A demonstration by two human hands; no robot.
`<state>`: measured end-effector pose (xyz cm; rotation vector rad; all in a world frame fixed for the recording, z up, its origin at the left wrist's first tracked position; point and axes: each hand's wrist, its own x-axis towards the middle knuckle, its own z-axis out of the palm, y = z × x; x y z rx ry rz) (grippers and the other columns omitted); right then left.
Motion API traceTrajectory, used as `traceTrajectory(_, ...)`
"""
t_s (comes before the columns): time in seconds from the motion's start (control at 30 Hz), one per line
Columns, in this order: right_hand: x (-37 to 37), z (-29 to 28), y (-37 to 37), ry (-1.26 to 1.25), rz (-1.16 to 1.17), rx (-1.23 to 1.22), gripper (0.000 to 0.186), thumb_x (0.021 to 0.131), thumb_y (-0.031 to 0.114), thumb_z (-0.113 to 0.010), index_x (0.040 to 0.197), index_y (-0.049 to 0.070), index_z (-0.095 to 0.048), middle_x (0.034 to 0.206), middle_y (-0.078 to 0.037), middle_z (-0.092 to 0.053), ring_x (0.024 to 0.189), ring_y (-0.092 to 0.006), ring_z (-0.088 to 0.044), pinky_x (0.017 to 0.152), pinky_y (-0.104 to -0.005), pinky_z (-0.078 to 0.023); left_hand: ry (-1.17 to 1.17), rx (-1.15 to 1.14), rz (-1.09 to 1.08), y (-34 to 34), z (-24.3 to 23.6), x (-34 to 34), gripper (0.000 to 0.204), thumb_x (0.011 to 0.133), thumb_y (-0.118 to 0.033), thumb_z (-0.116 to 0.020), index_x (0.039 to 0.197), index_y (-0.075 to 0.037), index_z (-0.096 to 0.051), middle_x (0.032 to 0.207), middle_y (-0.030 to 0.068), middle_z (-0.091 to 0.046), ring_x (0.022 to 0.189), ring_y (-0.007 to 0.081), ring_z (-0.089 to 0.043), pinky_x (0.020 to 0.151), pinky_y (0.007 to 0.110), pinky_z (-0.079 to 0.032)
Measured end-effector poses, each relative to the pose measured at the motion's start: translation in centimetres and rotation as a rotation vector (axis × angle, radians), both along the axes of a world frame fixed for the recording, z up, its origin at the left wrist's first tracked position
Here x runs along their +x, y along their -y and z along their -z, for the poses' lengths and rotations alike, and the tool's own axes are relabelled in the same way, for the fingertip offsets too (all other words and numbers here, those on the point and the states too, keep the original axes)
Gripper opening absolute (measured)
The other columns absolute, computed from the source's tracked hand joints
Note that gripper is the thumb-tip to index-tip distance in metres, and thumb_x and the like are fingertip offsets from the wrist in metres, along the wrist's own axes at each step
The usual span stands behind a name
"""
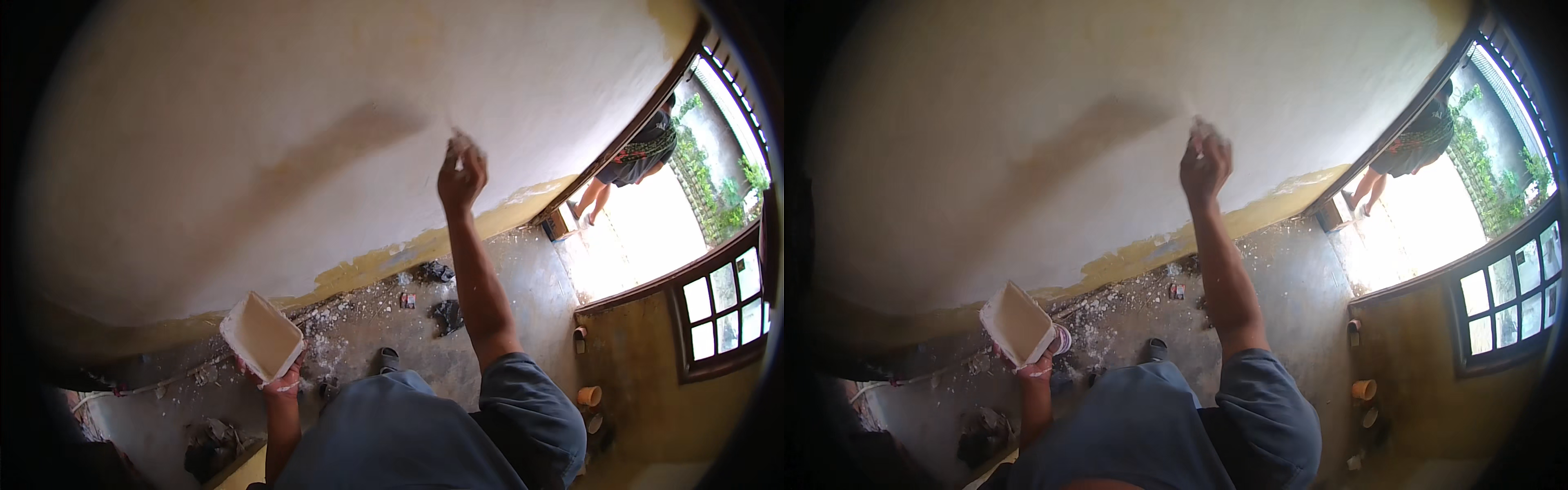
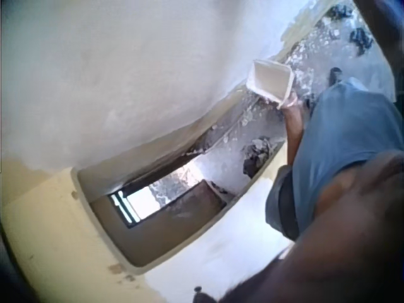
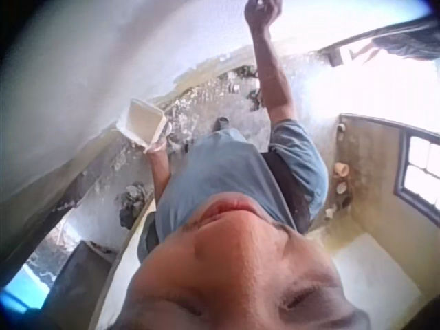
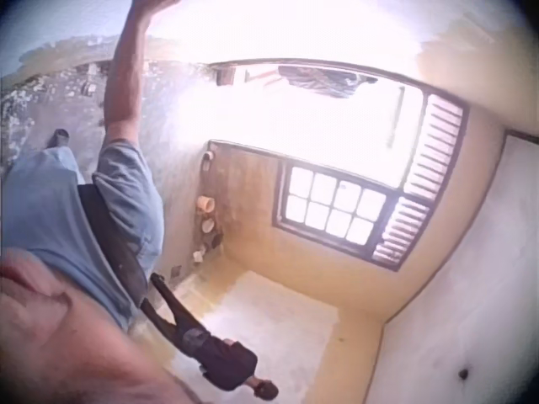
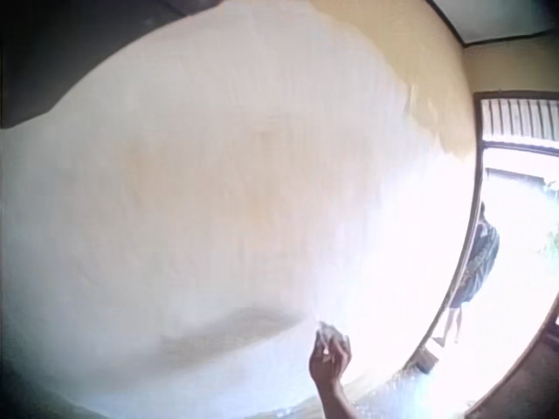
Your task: The person applies spackle to a wall by picking up small amounts from a handheld container with a putty knife and spreading it over damaged areas on the wall surface.
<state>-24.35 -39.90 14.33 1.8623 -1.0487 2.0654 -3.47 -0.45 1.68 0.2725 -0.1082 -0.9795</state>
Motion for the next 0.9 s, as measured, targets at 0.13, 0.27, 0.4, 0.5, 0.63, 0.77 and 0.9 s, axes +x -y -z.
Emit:
traceTrajectory(0.13,-2.6,-2.5,6.5,0.223,0.172,0.125,0.024,0.09,0.014,-0.061,0.111,0.007,-0.07,0.107,-0.013,-0.07,0.095,-0.0335,-0.064,0.086,-0.041,-0.05,0.107,-0.004,0.026,0.1,0.9,0.7,0.085,0.081,-0.064,-0.061,0.151,-0.027,-0.029,0.149,0.0076,-0.042,0.132,0.0399,-0.046,0.09,0.071,-0.049)
traceTrajectory(0.27,2.0,3.9,4.0,-0.028,0.121,0.228,0.023,0.088,0.022,-0.064,0.106,0.008,-0.066,0.099,-0.017,-0.067,0.091,-0.0369,-0.063,0.082,-0.0463,-0.051,0.184,-0.042,0.096,0.1,1.8,1.0,0.082,0.084,-0.06,-0.059,0.152,-0.025,-0.029,0.153,0.0081,-0.036,0.138,0.037,-0.04,0.098,0.068,-0.044)
traceTrajectory(0.4,1.5,14.2,-1.4,-0.347,-0.198,0.235,0.023,0.084,0.009,-0.062,0.107,0.005,-0.065,0.098,-0.015,-0.068,0.089,-0.0336,-0.064,0.082,-0.0434,-0.052,0.171,-0.054,0.113,0.1,1.7,0.9,0.082,0.083,-0.061,-0.06,0.152,-0.026,-0.029,0.153,0.0075,-0.036,0.138,0.0367,-0.039,0.098,0.07,-0.043)
traceTrajectory(0.5,-3.1,17.5,2.1,0.048,0.01,0.707,0.034,0.079,-0.005,-0.056,0.112,0.001,-0.061,0.097,-0.013,-0.068,0.087,-0.0282,-0.066,0.076,-0.0379,-0.055,0.123,-0.051,0.133,0.9,1.8,0.7,0.085,0.082,-0.06,-0.061,0.152,-0.025,-0.028,0.153,0.0084,-0.037,0.137,0.0379,-0.04,0.097,0.072,-0.042)
traceTrajectory(0.63,-6.5,10.9,8.9,1.206,-0.424,0.883,0.033,0.082,0.006,-0.064,0.112,-0.007,-0.056,0.091,-0.014,-0.064,0.07,-0.0199,-0.064,0.05,-0.0312,-0.05,0.102,-0.02,0.106,1.3,1.4,0.4,0.086,0.082,-0.06,-0.061,0.152,-0.022,-0.028,0.152,0.01,-0.037,0.135,0.0386,-0.042,0.097,0.072,-0.043)
traceTrajectory(0.77,2.1,4.4,2.8,0.244,0.02,0.611,0.028,0.085,0.007,-0.062,0.113,0.002,-0.061,0.09,-0.017,-0.068,0.081,-0.0322,-0.067,0.071,-0.0411,-0.053,0.161,0.028,0.103,0.5,1.1,0.7,0.085,0.082,-0.06,-0.06,0.152,-0.024,-0.029,0.152,0.0091,-0.038,0.136,0.0384,-0.042,0.097,0.072,-0.042)
traceTrajectory(0.9,4.5,0.3,-6.4,-0.115,-0.392,0.208,0.026,0.082,-0.001,-0.067,0.107,0.002,-0.065,0.099,-0.016,-0.07,0.089,-0.0307,-0.068,0.08,-0.0393,-0.053,0.172,-0.028,0.057,1.4,-1.1,-0.1,0.082,0.083,-0.061,-0.059,0.151,-0.024,-0.03,0.15,0.0101,-0.04,0.132,0.0389,-0.046,0.092,0.071,-0.048)
